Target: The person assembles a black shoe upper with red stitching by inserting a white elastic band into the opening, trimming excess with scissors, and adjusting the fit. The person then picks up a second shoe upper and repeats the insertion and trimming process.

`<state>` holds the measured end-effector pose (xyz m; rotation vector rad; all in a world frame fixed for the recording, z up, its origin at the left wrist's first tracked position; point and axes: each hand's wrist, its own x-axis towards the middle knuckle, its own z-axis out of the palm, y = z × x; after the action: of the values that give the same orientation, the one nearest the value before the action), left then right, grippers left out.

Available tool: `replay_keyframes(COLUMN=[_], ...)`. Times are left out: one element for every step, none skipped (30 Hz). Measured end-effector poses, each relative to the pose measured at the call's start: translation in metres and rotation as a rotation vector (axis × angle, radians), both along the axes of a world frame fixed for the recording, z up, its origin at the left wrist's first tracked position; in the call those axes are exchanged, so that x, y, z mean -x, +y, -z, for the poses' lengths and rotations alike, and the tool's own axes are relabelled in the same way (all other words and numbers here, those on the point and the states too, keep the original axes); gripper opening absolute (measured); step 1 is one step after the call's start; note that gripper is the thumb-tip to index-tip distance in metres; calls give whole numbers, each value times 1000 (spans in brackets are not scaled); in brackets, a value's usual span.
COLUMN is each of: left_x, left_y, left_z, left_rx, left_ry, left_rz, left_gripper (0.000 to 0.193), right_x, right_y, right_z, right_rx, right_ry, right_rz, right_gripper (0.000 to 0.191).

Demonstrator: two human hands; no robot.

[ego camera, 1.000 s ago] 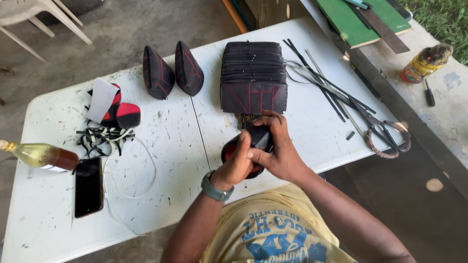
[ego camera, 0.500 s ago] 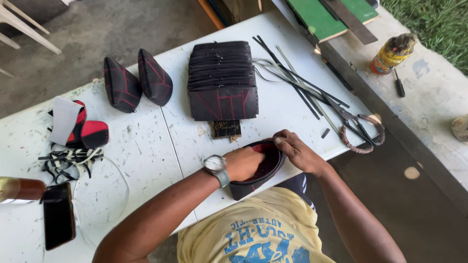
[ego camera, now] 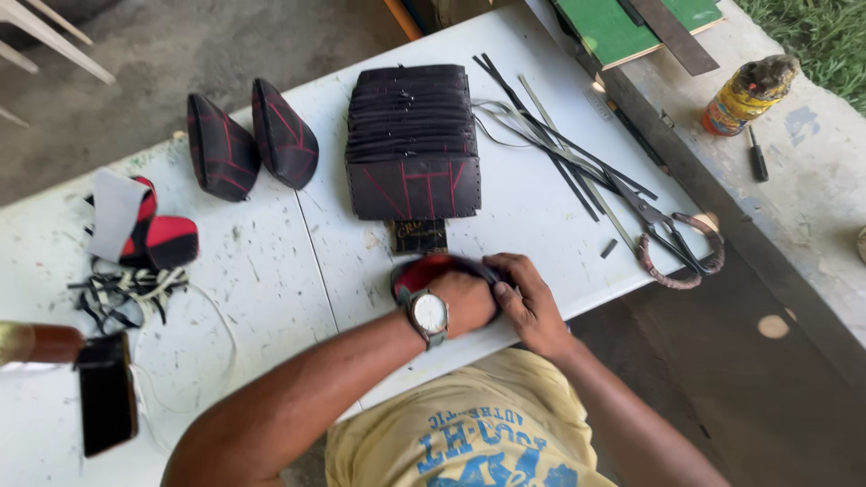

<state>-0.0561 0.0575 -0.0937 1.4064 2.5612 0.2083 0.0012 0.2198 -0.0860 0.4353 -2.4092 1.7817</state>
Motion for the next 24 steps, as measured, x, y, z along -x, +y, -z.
replay_keyframes(left_x=[-1,0,0,4,11,17,24,29,34,37,37,33,27,17,6,0,-5,-9,-11,-9,-9,-7,-5,-7], left_y=[-2,-1,0,1,0,-1,-4,-7,-12,-16,-19,-20,-21,-20,-16,-12,-7,-3,0,2,2,1,-2,-6], left_z=[-2,-5,-7,-10,-13,-17,-20,-22,-24,-26,-26,-25,-21,-17,-13,-10,-8,-7,-7,-9,-11,-13,-17,-19], left_rx=[48,92,133,174,164,151,135,160,186,211,187,161,135,155,176,199,76,-45,-167,-126,-84,-43,51,142], left_ry=[-69,-123,-179,-226,-184,-153,-121,-119,-112,-99,-60,-27,-4,41,89,151,200,245,286,265,237,211,208,193], left_rz=[27,14,-6,-35,-37,-43,-48,-45,-41,-36,-19,0,15,51,89,134,144,154,162,171,179,183,155,125], left_gripper=[15,15,16,17,18,19,20,20,19,18,18,18,17,17,17,17,15,14,12,14,15,16,17,17], right_x=[8,15,21,30,39,44,49,52,54,55,53,50,46,39,32,26,18,13,11,10,10,11,14,14], right_y=[3,8,13,15,15,13,9,5,1,-3,-6,-7,-7,-7,-6,-5,-3,-3,-3,-3,-3,-3,-3,-4], right_z=[-3,-6,-8,-10,-11,-12,-11,-11,-13,-12,-11,-10,-10,-12,-14,-17,-20,-22,-24,-26,-27,-27,-26,-25], right_rx=[-10,-22,-35,-29,-24,-20,-13,-6,1,-8,-17,-27,-23,-19,-14,-14,-16,-17,-16,-15,-12,6,20,33], right_ry=[-58,-115,-176,-226,-276,-337,-333,-326,-314,-326,-341,-363,-349,-342,-332,-290,-244,-200,-181,-161,-149,-164,-176,-199], right_rz=[-73,-139,-211,-224,-244,-269,-257,-242,-226,-191,-152,-110,-99,-95,-90,-95,-98,-104,-111,-125,-138,-145,-154,-164], right_gripper=[41,41,42,43,44,46,46,47,48,48,48,48,48,48,48,48,47,47,47,46,46,46,46,46])
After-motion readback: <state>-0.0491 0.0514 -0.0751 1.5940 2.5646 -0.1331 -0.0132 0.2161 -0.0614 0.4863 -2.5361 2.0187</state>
